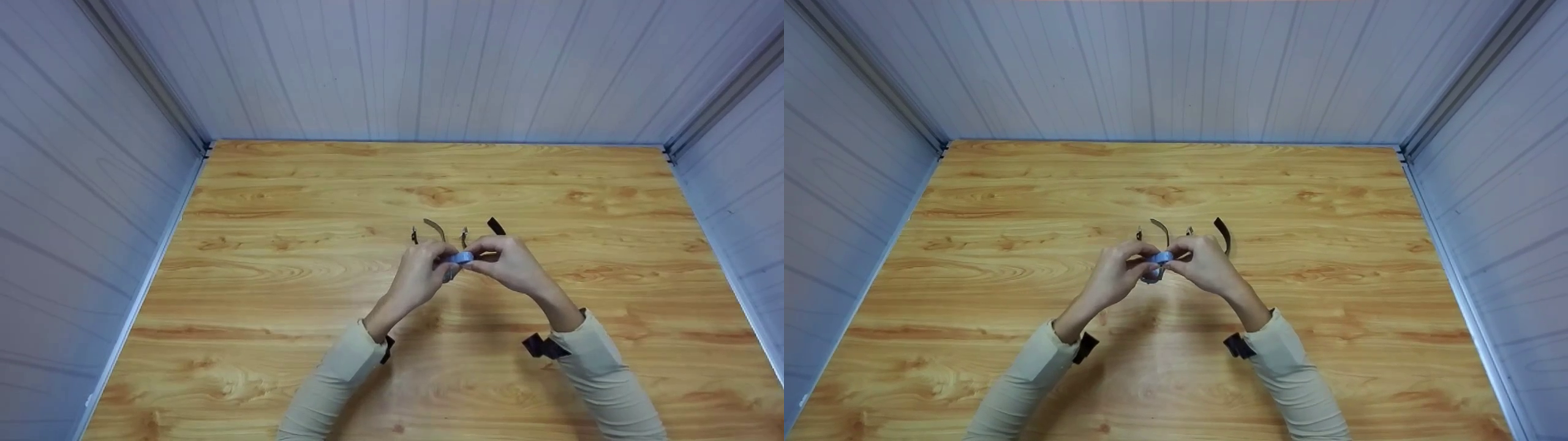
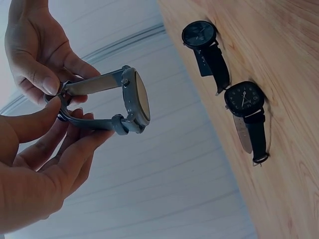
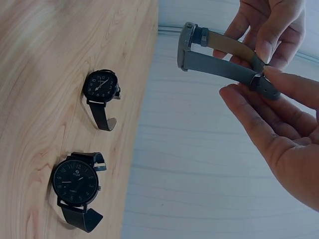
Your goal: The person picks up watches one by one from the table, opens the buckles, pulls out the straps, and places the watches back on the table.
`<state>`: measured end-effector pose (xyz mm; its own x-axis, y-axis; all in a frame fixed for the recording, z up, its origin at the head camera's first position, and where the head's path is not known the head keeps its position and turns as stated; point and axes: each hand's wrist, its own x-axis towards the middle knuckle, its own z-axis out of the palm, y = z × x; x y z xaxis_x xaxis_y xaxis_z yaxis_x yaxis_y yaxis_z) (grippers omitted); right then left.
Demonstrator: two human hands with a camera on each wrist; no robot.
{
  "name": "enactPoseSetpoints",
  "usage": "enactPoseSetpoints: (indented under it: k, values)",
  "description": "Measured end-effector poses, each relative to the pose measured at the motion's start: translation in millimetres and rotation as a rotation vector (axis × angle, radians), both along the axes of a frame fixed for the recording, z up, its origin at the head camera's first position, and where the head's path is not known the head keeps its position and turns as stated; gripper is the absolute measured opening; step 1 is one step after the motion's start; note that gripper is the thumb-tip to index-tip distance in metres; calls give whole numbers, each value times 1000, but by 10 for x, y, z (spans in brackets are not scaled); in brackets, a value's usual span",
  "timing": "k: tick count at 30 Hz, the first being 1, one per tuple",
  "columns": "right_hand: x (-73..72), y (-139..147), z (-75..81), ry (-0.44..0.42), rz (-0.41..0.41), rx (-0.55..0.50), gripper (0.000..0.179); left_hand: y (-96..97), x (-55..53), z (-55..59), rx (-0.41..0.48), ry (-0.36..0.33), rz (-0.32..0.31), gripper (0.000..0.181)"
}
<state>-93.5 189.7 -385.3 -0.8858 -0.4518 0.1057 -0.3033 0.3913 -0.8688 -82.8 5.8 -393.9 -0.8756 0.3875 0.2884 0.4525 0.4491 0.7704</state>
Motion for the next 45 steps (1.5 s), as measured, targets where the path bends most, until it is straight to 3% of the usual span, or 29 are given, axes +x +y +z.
enactPoseSetpoints:
  k: [15,24,33,39,45]
  values:
    - [-12,21,42,-5,-34,-2,13,-26,-37,0,63,-34,-31,10]
    - [-25,72,40,-69,-37,-51,16,-36,-56,-9,106,-59,-40,10]
    - [-43,107,15,-203,-59,-212,22,-55,-71,0,141,-115,-37,13]
    - [-51,131,-40,-179,-47,-284,20,-66,-74,-2,170,-117,-37,12]
    - [-62,131,-88,-148,-27,-315,14,-79,-72,4,173,-165,-41,11]
